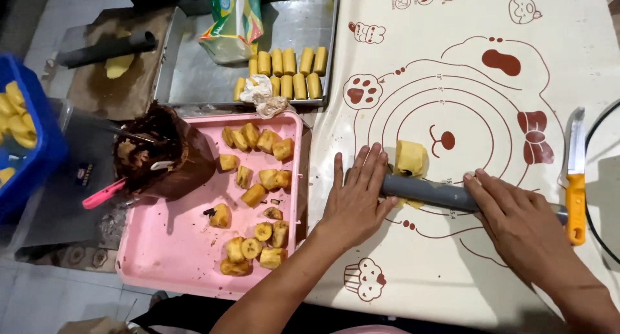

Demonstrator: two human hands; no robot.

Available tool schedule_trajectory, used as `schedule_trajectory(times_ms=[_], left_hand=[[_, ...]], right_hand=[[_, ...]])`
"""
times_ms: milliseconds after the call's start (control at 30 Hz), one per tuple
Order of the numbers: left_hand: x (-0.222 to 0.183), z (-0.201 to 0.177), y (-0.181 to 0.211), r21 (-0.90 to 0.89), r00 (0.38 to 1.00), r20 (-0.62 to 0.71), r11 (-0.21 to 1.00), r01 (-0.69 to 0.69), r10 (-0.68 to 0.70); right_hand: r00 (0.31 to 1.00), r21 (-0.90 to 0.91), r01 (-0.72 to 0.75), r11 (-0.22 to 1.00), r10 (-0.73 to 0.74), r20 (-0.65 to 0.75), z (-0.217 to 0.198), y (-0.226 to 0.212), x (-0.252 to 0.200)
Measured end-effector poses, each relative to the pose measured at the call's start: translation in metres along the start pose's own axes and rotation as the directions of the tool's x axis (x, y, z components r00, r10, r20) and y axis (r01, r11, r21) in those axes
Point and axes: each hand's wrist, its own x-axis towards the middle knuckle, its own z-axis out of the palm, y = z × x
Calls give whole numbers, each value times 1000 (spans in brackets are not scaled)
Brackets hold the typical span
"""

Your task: Prepare banana chocolate rolls by cutting fruit and rolling it in dough

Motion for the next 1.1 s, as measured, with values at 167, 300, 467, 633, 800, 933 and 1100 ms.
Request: schedule_trajectory(times_ms=[167, 300, 467, 633, 800, 933, 1100], left_hand=[[-17, -12, 6, -51, 999, 27, 998, -34, 35], [-34, -15, 11, -117, 999, 5, 992, -48, 49], [-52, -13, 16, -98, 998, 31, 994, -44, 47], [-47, -10, 16, -4, 996, 55, 997, -73, 73], [-29, -19, 12, -5, 996, 30, 997, -82, 82], [-14, -21, 7, -53, 994, 80, 996, -75, 79], [-6, -10, 0, -6, 998, 17, 998, -66, 66]], right_hand=[[999, -7, -30, 1000, 30, -17, 23, -13, -24], [992, 70, 34, 997, -25, -127, 36, -22, -46], [985, 119, 39, 992, -18, -171, 21, -41, -64], [996, -34, -54, 998, 52, -71, 20, -36, -55], [999, 281, 31, 959, -19, -47, -7, -18, -29], [993, 288, -12, 958, -23, 120, -4, 4, -14], [998, 261, 31, 965, -42, 37, -1, 6, 3]])
